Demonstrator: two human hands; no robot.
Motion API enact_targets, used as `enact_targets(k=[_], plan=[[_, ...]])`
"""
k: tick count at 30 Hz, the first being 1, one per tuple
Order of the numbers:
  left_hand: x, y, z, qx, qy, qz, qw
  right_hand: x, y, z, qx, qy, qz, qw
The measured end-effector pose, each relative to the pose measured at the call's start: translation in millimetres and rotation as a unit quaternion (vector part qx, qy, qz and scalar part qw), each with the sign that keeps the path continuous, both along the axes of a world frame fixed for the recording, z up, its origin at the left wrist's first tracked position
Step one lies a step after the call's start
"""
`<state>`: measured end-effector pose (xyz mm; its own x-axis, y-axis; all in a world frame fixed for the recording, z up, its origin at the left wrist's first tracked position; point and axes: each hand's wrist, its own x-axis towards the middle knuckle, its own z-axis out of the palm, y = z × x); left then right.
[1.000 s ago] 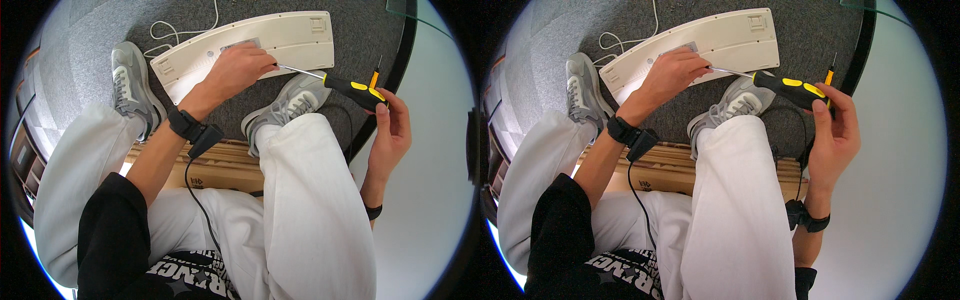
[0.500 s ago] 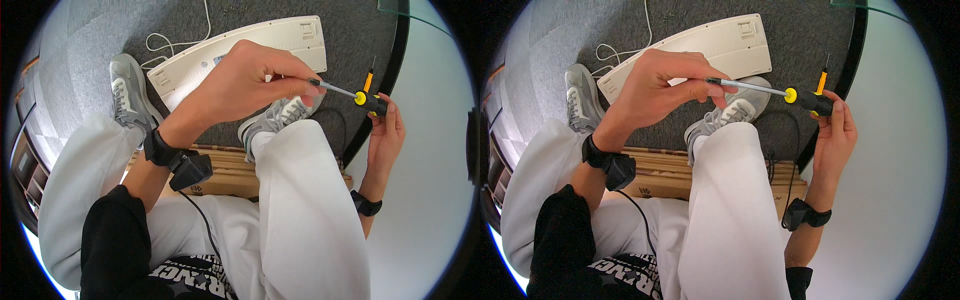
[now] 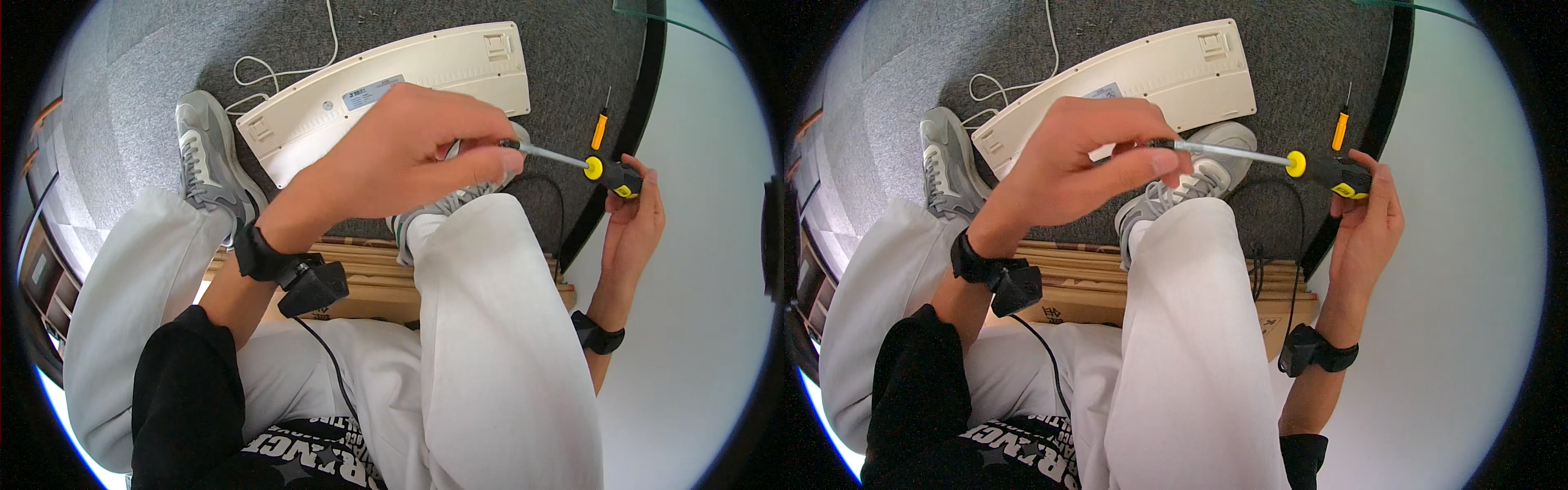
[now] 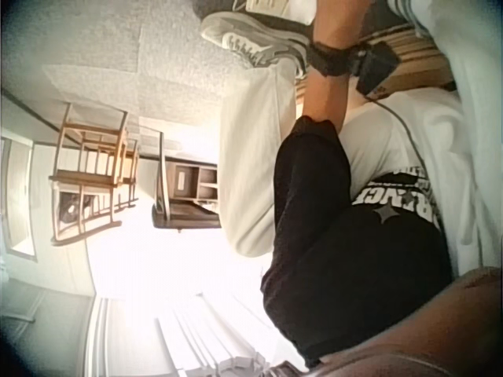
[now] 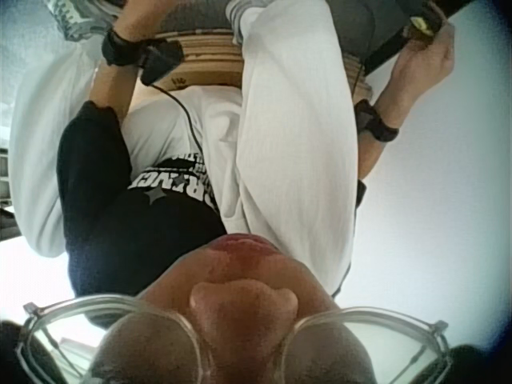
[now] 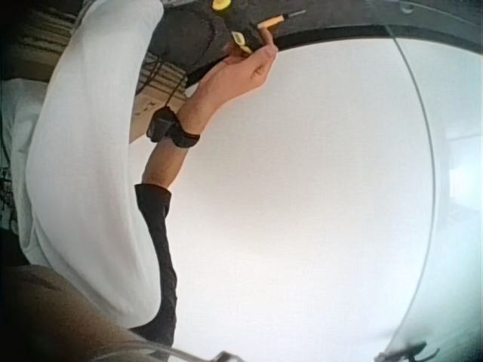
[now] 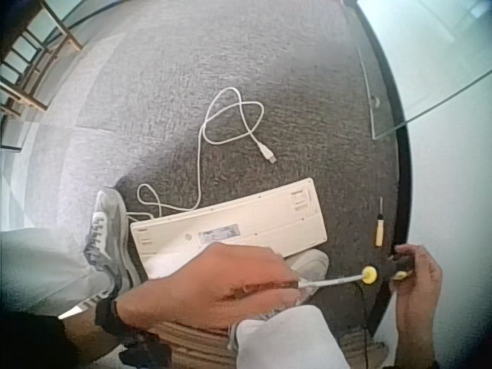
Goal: The person sits on the floor and uses a screwdriver to remove screws from the back of a white keyboard. They systematically unscrew multiple fasteners and place them on the floor.
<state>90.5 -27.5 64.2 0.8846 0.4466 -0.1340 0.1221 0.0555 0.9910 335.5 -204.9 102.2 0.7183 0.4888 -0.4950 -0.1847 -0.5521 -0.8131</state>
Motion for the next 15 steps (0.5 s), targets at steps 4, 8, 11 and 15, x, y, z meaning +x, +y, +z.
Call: enact_targets(k=[4,8,11,15], plan=[[-1,-7,-5,0.058,-0.006,-0.042,0.997,-4,-2,6,0.037,0.071,-0.016,0.997],[-8,1,-23,0.081,0.062,-0.145,0.984,-3,-6,7,-0.041,0.062,0.029,0.997],[-25,19,-38,0.038,0.142,-0.161,0.976,-1,-5,3,-0.053,-0.010,0.023,0.998],[-45,38,-57,0.056,0.262,-0.098,0.958,-9,4,-4,-0.049,-0.122,0.042,0.990]])
